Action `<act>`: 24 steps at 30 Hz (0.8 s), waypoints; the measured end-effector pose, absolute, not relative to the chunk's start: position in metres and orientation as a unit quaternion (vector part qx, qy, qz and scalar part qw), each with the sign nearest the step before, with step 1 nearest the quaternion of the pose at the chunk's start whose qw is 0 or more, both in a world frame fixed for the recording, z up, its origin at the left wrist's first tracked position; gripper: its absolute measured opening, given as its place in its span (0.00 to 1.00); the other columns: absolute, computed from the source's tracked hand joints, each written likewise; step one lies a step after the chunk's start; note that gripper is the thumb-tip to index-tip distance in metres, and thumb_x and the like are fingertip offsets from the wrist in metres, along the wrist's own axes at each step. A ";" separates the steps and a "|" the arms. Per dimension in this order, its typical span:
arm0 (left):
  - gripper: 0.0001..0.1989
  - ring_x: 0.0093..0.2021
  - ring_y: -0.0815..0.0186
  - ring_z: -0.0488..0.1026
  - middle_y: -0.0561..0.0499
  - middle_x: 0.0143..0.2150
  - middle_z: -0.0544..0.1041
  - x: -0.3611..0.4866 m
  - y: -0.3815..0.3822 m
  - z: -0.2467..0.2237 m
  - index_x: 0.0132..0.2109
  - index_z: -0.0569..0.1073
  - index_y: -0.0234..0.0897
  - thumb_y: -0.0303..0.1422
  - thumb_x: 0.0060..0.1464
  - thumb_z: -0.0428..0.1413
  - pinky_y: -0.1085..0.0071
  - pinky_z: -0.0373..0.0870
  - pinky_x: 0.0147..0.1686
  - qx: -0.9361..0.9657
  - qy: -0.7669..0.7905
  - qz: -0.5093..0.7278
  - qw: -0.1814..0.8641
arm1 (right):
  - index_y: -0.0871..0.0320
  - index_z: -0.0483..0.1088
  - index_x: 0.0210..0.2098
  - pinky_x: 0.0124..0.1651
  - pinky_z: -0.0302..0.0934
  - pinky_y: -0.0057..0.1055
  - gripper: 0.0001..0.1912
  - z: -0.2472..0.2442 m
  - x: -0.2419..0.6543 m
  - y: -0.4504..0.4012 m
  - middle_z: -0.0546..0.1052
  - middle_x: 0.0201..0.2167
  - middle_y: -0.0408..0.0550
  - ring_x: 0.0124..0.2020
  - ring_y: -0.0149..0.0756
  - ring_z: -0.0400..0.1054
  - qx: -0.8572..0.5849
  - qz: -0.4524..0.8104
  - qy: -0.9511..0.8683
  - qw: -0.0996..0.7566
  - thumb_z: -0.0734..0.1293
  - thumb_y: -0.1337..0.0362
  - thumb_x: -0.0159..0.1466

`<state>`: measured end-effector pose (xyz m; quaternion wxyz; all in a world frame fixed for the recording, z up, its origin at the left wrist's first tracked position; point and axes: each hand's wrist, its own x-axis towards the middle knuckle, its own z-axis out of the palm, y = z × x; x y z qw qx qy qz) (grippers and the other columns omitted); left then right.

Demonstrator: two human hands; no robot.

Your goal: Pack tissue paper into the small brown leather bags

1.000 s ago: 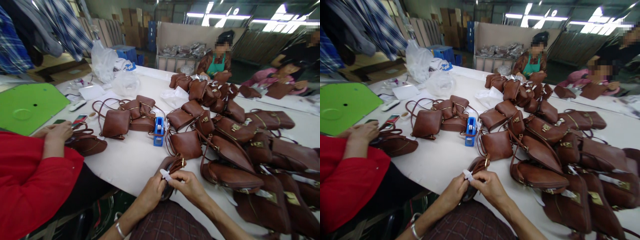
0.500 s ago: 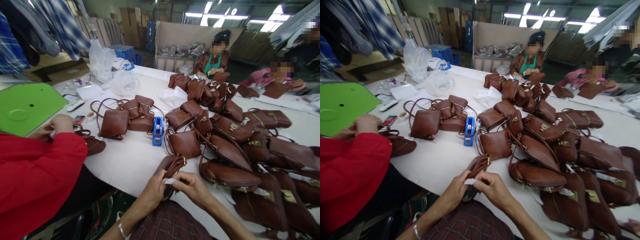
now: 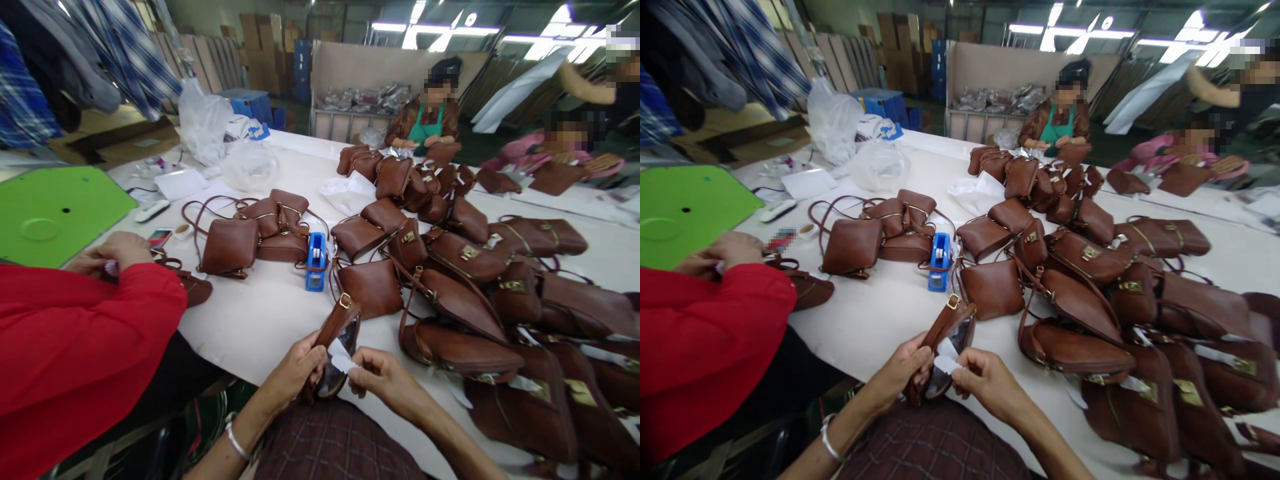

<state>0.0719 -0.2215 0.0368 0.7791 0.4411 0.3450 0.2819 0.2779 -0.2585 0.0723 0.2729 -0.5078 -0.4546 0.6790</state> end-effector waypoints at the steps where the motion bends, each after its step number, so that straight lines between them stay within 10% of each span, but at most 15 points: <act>1: 0.26 0.21 0.76 0.54 0.59 0.24 0.60 0.072 -0.221 0.038 0.54 0.64 0.31 0.48 0.60 0.51 0.79 0.52 0.21 0.450 0.346 0.273 0.777 | 0.61 0.66 0.29 0.32 0.57 0.27 0.20 0.073 0.274 -0.256 0.71 0.24 0.44 0.27 0.29 0.63 -0.505 0.669 -0.469 0.279 0.69 0.48 0.58; 24: 0.30 0.22 0.75 0.55 0.57 0.25 0.61 0.065 -0.218 0.046 0.62 0.61 0.30 0.47 0.61 0.49 0.80 0.54 0.22 0.471 0.347 0.265 0.767 | 0.57 0.61 0.26 0.47 0.56 0.34 0.12 0.072 0.272 -0.267 0.71 0.32 0.46 0.40 0.37 0.64 -0.475 0.540 -0.620 0.314 0.62 0.58 0.64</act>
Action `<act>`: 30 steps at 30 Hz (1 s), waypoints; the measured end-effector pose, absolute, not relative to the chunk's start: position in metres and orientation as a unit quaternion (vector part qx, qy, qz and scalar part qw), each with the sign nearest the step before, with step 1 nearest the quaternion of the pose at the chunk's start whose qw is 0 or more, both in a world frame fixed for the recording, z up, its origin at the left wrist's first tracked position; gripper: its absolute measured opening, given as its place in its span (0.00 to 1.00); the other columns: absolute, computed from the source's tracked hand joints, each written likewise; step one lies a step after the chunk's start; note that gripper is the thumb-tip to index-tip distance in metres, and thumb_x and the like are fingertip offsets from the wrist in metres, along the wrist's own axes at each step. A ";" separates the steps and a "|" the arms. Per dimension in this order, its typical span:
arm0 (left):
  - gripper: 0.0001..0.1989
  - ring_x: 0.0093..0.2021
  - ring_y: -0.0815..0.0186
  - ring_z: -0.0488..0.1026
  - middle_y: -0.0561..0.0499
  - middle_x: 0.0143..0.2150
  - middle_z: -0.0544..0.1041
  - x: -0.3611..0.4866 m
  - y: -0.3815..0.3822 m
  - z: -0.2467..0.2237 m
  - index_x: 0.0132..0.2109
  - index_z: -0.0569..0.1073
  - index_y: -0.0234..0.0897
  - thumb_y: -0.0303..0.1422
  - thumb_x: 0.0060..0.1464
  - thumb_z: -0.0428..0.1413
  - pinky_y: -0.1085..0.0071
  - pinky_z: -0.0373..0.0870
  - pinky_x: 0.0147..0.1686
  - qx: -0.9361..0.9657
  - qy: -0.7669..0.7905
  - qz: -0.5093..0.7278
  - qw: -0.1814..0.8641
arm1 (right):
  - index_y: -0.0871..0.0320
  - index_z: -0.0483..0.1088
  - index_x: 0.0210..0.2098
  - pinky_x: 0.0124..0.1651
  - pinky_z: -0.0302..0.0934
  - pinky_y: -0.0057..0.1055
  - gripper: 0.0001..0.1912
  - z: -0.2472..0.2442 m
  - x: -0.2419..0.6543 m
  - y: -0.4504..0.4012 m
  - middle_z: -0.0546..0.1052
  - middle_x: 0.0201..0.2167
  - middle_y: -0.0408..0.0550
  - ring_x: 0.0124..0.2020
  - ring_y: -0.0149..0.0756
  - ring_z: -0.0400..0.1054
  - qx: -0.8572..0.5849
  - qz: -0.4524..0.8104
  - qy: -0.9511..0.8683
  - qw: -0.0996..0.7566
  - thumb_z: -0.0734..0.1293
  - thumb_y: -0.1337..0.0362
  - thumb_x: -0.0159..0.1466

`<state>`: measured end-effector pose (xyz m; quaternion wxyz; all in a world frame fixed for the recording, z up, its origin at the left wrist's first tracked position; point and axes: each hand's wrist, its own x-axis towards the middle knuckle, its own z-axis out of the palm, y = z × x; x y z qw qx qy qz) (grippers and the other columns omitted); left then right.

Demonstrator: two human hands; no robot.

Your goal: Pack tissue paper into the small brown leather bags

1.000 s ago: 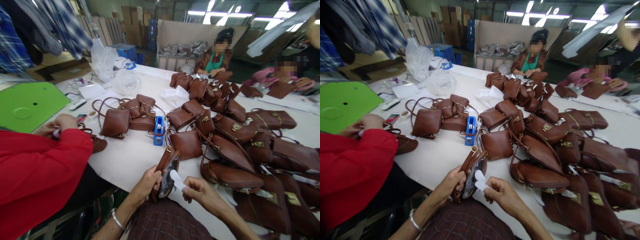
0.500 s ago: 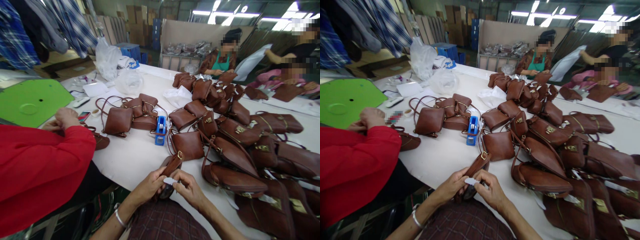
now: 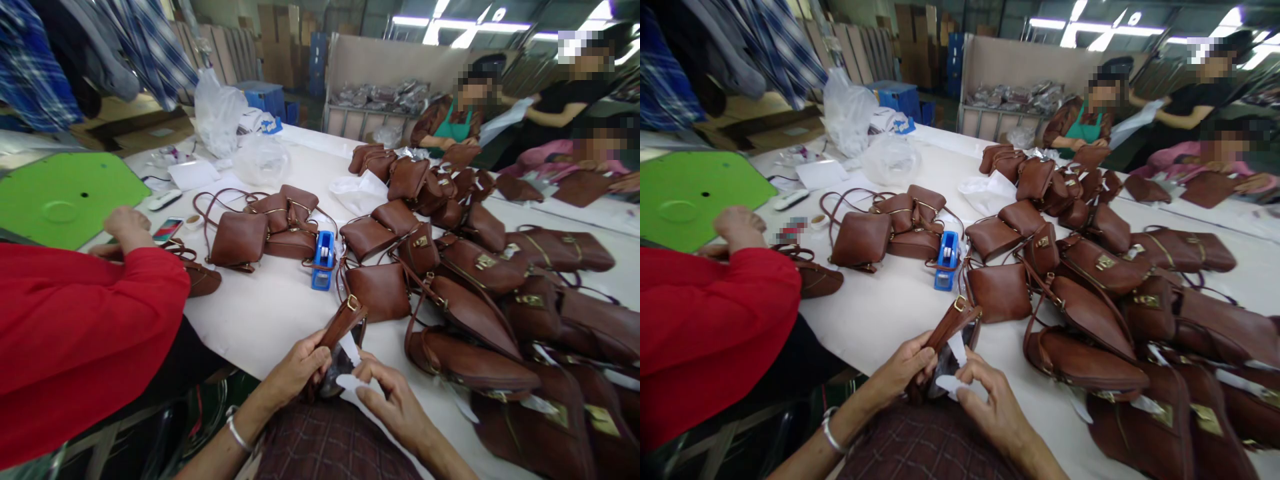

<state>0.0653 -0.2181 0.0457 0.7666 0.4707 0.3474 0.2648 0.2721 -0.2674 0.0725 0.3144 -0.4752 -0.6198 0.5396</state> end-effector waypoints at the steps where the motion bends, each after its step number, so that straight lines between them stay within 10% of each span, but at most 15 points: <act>1: 0.30 0.22 0.75 0.55 0.57 0.25 0.61 0.065 -0.218 0.046 0.62 0.61 0.31 0.48 0.61 0.49 0.80 0.54 0.22 0.471 0.346 0.262 0.768 | 0.57 0.61 0.26 0.48 0.56 0.34 0.13 0.074 0.272 -0.268 0.71 0.32 0.46 0.41 0.38 0.64 -0.488 0.551 -0.602 0.309 0.62 0.57 0.63; 12: 0.28 0.26 0.73 0.60 0.55 0.29 0.65 0.070 -0.219 0.066 0.66 0.59 0.37 0.43 0.63 0.48 0.79 0.57 0.25 0.563 0.371 0.206 0.709 | 0.58 0.63 0.24 0.37 0.57 0.29 0.15 0.061 0.245 -0.265 0.71 0.26 0.44 0.31 0.33 0.63 -0.446 0.690 -0.319 0.473 0.71 0.56 0.54; 16: 0.27 0.27 0.72 0.61 0.54 0.30 0.68 0.072 -0.217 0.075 0.66 0.59 0.39 0.38 0.62 0.47 0.78 0.58 0.27 0.587 0.377 0.206 0.686 | 0.57 0.66 0.25 0.48 0.62 0.33 0.11 0.047 0.238 -0.268 0.74 0.31 0.45 0.38 0.34 0.67 -0.413 0.716 -0.108 0.553 0.73 0.63 0.49; 22: 0.28 0.49 0.63 0.68 0.46 0.55 0.71 0.080 -0.222 0.079 0.68 0.56 0.44 0.32 0.61 0.45 0.68 0.64 0.51 0.624 0.356 0.254 0.647 | 0.56 0.71 0.26 0.49 0.64 0.33 0.05 0.049 0.240 -0.261 0.72 0.27 0.41 0.34 0.30 0.66 -0.375 0.721 -0.009 0.582 0.71 0.68 0.50; 27: 0.45 0.26 0.71 0.66 0.50 0.36 0.75 0.085 -0.226 0.055 0.69 0.26 0.39 0.37 0.59 0.51 0.75 0.64 0.26 0.519 0.415 0.235 0.710 | 0.56 0.69 0.24 0.46 0.64 0.35 0.04 0.047 0.238 -0.260 0.70 0.26 0.41 0.32 0.31 0.65 -0.381 0.715 -0.041 0.585 0.69 0.66 0.52; 30: 0.41 0.21 0.74 0.62 0.54 0.31 0.72 0.084 -0.226 0.048 0.70 0.39 0.38 0.38 0.57 0.53 0.79 0.59 0.21 0.501 0.414 0.241 0.721 | 0.55 0.68 0.27 0.46 0.64 0.35 0.05 0.046 0.238 -0.260 0.71 0.27 0.40 0.33 0.31 0.65 -0.384 0.713 -0.056 0.584 0.70 0.65 0.51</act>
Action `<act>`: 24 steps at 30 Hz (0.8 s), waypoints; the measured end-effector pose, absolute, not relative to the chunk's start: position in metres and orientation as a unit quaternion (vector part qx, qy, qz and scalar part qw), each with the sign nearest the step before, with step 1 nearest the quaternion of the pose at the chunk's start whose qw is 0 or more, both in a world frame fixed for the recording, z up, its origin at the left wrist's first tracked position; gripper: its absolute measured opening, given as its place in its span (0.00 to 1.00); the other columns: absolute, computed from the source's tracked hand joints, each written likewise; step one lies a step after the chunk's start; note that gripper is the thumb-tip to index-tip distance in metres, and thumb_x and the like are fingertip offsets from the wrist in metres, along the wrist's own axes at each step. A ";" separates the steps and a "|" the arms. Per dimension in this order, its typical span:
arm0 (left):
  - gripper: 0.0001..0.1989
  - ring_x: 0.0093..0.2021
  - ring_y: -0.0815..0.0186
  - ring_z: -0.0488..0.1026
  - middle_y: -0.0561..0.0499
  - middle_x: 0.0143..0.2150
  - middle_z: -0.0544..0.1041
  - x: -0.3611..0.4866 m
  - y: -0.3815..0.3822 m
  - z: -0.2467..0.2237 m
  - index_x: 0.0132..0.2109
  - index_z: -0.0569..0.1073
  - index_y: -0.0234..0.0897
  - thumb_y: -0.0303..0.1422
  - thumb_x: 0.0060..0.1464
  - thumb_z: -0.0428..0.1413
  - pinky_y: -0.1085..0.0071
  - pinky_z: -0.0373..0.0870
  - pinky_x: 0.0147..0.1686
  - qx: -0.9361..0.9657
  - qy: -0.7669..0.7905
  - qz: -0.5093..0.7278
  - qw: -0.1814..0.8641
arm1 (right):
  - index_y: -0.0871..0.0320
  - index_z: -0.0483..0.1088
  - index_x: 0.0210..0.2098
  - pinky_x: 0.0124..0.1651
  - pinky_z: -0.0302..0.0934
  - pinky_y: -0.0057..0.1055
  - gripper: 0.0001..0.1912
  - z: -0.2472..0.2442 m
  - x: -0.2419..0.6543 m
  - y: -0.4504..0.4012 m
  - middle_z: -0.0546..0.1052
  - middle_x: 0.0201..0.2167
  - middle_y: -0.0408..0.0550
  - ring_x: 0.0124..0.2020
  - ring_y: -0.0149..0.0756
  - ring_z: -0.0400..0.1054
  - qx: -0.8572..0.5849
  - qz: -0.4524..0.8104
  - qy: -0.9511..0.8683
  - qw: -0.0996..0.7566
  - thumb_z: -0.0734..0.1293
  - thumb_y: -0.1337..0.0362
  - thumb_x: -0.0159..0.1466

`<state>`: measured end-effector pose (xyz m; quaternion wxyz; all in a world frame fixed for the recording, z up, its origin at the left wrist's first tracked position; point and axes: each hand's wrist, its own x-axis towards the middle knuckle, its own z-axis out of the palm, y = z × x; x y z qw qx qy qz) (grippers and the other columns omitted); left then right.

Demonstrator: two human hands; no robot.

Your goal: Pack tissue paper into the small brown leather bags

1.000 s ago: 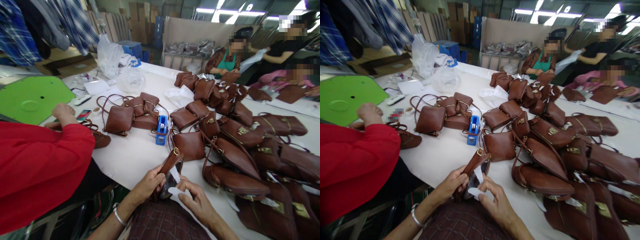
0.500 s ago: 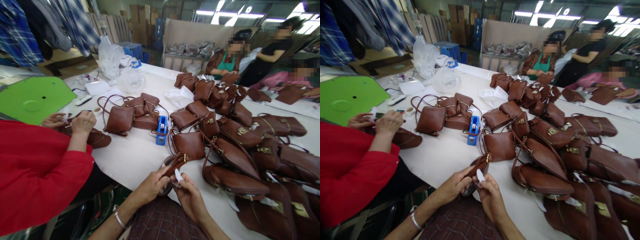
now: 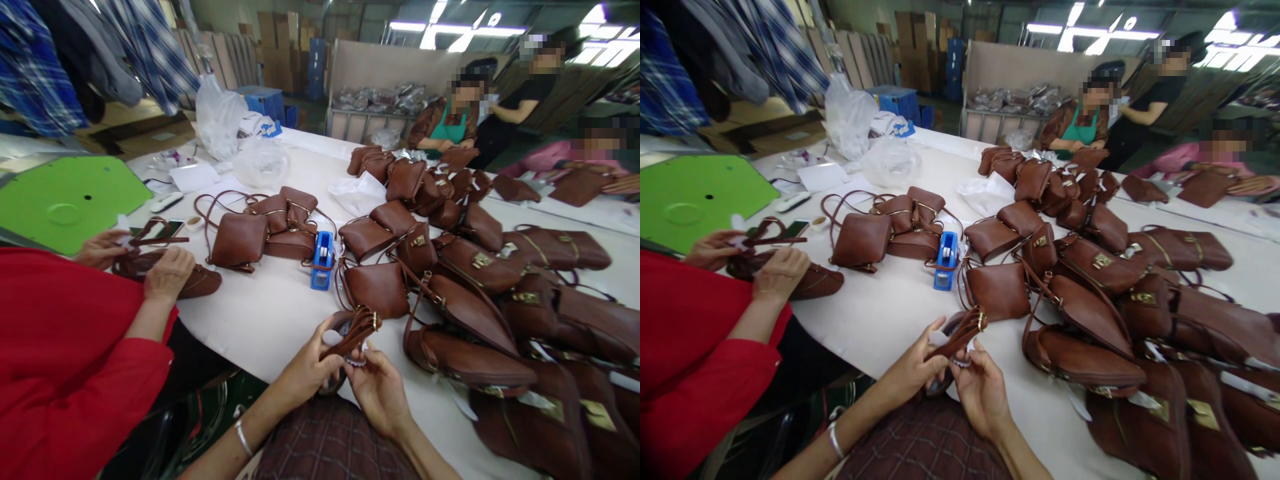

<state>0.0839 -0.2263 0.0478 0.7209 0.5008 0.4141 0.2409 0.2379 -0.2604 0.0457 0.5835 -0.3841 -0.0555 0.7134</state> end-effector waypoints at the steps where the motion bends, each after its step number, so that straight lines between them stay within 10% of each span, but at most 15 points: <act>1: 0.35 0.21 0.74 0.62 0.54 0.29 0.71 0.083 -0.226 0.048 0.68 0.50 0.37 0.38 0.58 0.52 0.79 0.59 0.21 0.517 0.415 0.238 0.710 | 0.55 0.68 0.28 0.47 0.64 0.35 0.07 0.046 0.239 -0.261 0.71 0.27 0.40 0.33 0.32 0.66 -0.390 0.711 -0.065 0.581 0.70 0.65 0.51; 4: 0.22 0.22 0.73 0.62 0.55 0.27 0.69 0.082 -0.225 0.054 0.58 0.68 0.35 0.37 0.59 0.50 0.78 0.58 0.23 0.554 0.424 0.224 0.680 | 0.56 0.68 0.28 0.44 0.63 0.35 0.10 0.053 0.244 -0.264 0.73 0.28 0.42 0.34 0.34 0.66 -0.455 0.687 -0.199 0.530 0.71 0.59 0.54; 11: 0.14 0.26 0.71 0.61 0.54 0.29 0.70 0.082 -0.219 0.055 0.43 0.74 0.31 0.34 0.56 0.49 0.77 0.58 0.27 0.569 0.426 0.228 0.665 | 0.50 0.77 0.35 0.50 0.61 0.40 0.06 0.086 0.258 -0.272 0.76 0.41 0.50 0.46 0.43 0.68 -0.570 0.307 -0.672 0.359 0.68 0.61 0.61; 18: 0.18 0.37 0.64 0.69 0.50 0.35 0.74 0.083 -0.222 0.052 0.40 0.74 0.32 0.43 0.59 0.48 0.72 0.64 0.38 0.612 0.414 0.251 0.626 | 0.60 0.74 0.33 0.24 0.66 0.28 0.18 0.099 0.236 -0.259 0.75 0.25 0.48 0.24 0.34 0.70 -0.555 0.619 -0.457 0.316 0.67 0.49 0.59; 24: 0.14 0.42 0.63 0.72 0.49 0.42 0.77 0.081 -0.225 0.055 0.46 0.74 0.36 0.29 0.57 0.47 0.71 0.65 0.43 0.659 0.440 0.222 0.568 | 0.60 0.66 0.50 0.19 0.66 0.27 0.24 0.093 0.234 -0.239 0.71 0.20 0.36 0.16 0.32 0.68 -0.616 0.583 -0.460 0.263 0.66 0.59 0.55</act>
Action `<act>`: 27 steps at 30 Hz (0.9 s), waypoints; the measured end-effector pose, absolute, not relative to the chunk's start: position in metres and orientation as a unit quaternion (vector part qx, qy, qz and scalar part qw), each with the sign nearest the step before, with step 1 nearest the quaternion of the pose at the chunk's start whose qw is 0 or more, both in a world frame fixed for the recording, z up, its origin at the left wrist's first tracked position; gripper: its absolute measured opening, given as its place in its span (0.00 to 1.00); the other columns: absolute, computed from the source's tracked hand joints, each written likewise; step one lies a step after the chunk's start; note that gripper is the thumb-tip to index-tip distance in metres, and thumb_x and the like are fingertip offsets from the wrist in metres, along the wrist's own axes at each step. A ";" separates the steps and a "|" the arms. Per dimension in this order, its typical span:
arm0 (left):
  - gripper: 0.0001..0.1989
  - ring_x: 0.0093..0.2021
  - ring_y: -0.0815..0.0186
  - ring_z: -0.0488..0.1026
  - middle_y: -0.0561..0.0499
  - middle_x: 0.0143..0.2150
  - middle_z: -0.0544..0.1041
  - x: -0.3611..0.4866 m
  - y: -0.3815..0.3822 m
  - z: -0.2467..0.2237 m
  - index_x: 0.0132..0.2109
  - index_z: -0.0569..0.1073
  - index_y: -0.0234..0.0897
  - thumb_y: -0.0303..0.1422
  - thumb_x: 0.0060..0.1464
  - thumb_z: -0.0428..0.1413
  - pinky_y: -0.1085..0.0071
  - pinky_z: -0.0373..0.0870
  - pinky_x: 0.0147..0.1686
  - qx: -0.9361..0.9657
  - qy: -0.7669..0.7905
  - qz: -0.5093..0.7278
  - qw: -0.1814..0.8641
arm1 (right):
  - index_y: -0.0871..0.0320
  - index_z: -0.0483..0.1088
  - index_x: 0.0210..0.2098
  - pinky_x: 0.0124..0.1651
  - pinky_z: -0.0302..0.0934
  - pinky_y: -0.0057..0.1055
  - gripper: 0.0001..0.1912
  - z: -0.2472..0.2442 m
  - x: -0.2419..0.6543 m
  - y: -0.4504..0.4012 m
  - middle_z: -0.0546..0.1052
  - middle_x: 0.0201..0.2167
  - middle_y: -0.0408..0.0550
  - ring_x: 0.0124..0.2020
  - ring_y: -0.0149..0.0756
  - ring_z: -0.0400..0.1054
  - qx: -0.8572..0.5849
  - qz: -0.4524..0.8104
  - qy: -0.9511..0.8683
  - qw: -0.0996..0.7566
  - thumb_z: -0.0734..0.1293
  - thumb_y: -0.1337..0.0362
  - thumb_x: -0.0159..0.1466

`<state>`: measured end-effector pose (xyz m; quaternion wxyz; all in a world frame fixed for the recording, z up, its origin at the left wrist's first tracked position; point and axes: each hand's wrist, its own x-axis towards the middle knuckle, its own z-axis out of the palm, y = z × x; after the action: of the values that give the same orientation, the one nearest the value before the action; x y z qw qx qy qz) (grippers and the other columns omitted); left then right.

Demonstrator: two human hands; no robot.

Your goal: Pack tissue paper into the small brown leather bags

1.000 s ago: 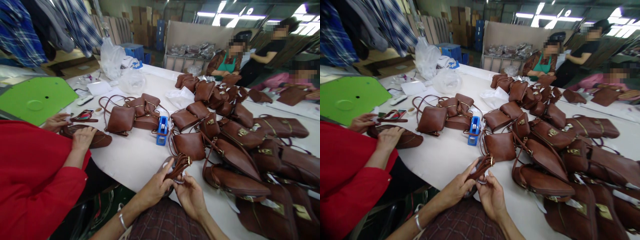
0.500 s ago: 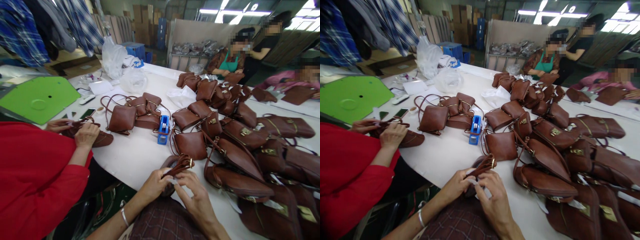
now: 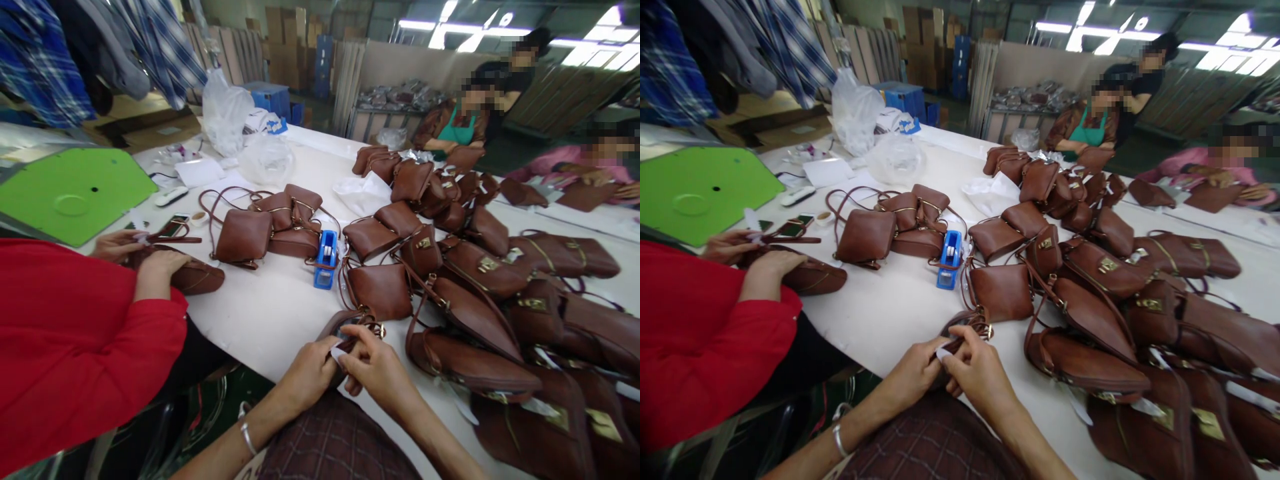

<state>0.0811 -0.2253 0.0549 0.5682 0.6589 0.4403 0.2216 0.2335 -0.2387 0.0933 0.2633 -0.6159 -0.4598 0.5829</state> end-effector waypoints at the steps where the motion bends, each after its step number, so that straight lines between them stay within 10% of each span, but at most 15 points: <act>1: 0.16 0.44 0.62 0.72 0.48 0.44 0.77 0.081 -0.225 0.054 0.48 0.73 0.36 0.28 0.56 0.47 0.70 0.65 0.45 0.670 0.446 0.215 0.553 | 0.59 0.65 0.52 0.17 0.65 0.27 0.26 0.093 0.234 -0.237 0.70 0.19 0.36 0.15 0.32 0.68 -0.624 0.574 -0.471 0.243 0.65 0.61 0.54; 16: 0.13 0.45 0.65 0.74 0.53 0.46 0.77 0.084 -0.233 0.047 0.49 0.71 0.42 0.28 0.63 0.45 0.71 0.67 0.46 0.741 0.439 0.215 0.459 | 0.62 0.70 0.43 0.12 0.47 0.20 0.20 0.097 0.236 -0.229 0.71 0.20 0.38 0.12 0.25 0.61 -0.627 0.580 -0.469 0.226 0.62 0.59 0.54; 27: 0.17 0.49 0.61 0.73 0.48 0.48 0.76 0.085 -0.232 0.056 0.52 0.71 0.37 0.26 0.57 0.48 0.65 0.68 0.52 0.728 0.469 0.176 0.468 | 0.60 0.73 0.40 0.21 0.55 0.22 0.13 0.089 0.248 -0.231 0.74 0.23 0.42 0.20 0.26 0.66 -0.597 0.574 -0.514 0.225 0.63 0.64 0.56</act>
<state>0.0854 -0.2325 0.0555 0.4682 0.7281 0.4687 0.1756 0.2478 -0.2311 0.0888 0.2247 -0.5969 -0.5138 0.5738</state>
